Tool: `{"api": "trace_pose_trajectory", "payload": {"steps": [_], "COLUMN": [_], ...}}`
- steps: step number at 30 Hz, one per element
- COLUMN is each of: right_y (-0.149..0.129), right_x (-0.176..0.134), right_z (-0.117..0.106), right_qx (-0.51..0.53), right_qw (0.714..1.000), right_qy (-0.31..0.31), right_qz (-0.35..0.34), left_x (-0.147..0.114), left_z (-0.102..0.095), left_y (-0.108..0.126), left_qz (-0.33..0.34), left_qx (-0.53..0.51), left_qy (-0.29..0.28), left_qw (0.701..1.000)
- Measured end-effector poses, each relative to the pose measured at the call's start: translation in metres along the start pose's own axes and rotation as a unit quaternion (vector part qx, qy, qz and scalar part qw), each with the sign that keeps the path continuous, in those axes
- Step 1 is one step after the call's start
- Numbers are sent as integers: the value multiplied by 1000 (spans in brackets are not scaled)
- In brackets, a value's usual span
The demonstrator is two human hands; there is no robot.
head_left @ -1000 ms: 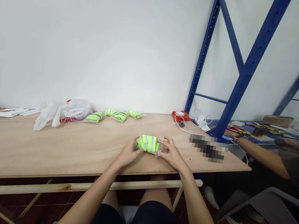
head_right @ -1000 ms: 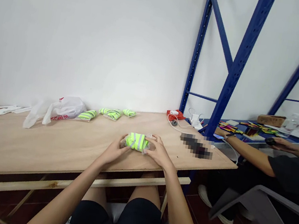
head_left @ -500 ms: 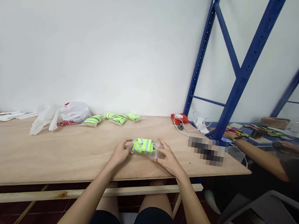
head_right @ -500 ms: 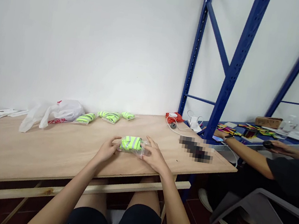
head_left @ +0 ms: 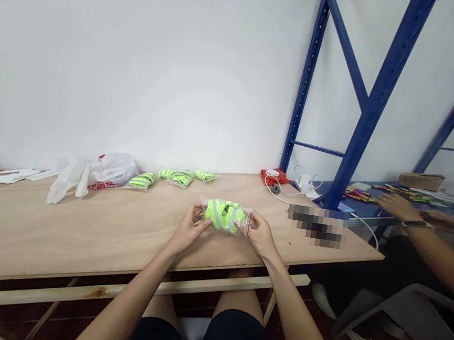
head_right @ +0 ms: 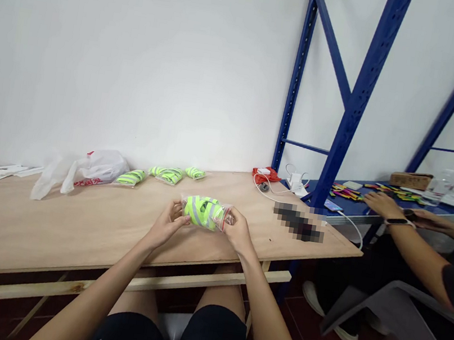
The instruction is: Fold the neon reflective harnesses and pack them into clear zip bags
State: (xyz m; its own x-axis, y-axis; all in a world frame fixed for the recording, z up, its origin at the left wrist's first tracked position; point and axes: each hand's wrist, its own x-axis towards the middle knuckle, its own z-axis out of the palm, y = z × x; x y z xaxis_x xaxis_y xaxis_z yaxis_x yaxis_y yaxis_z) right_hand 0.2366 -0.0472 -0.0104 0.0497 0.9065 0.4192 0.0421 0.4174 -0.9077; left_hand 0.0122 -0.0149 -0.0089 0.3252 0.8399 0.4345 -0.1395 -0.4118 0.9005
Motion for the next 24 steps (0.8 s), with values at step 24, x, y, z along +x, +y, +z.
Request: {"api": "trace_pose_trajectory", "payload": {"steps": [24], "right_y": [28], "right_x": [13], "right_z": [-77], "right_qx": [4], "right_qw": [951], "right_qy": [309], "right_qz": [-6], "left_x": [34], "left_z": [-2], "left_y": [7], "left_qz": [24], "left_qx": [666], "left_qy": [5], "left_qw": [745]}}
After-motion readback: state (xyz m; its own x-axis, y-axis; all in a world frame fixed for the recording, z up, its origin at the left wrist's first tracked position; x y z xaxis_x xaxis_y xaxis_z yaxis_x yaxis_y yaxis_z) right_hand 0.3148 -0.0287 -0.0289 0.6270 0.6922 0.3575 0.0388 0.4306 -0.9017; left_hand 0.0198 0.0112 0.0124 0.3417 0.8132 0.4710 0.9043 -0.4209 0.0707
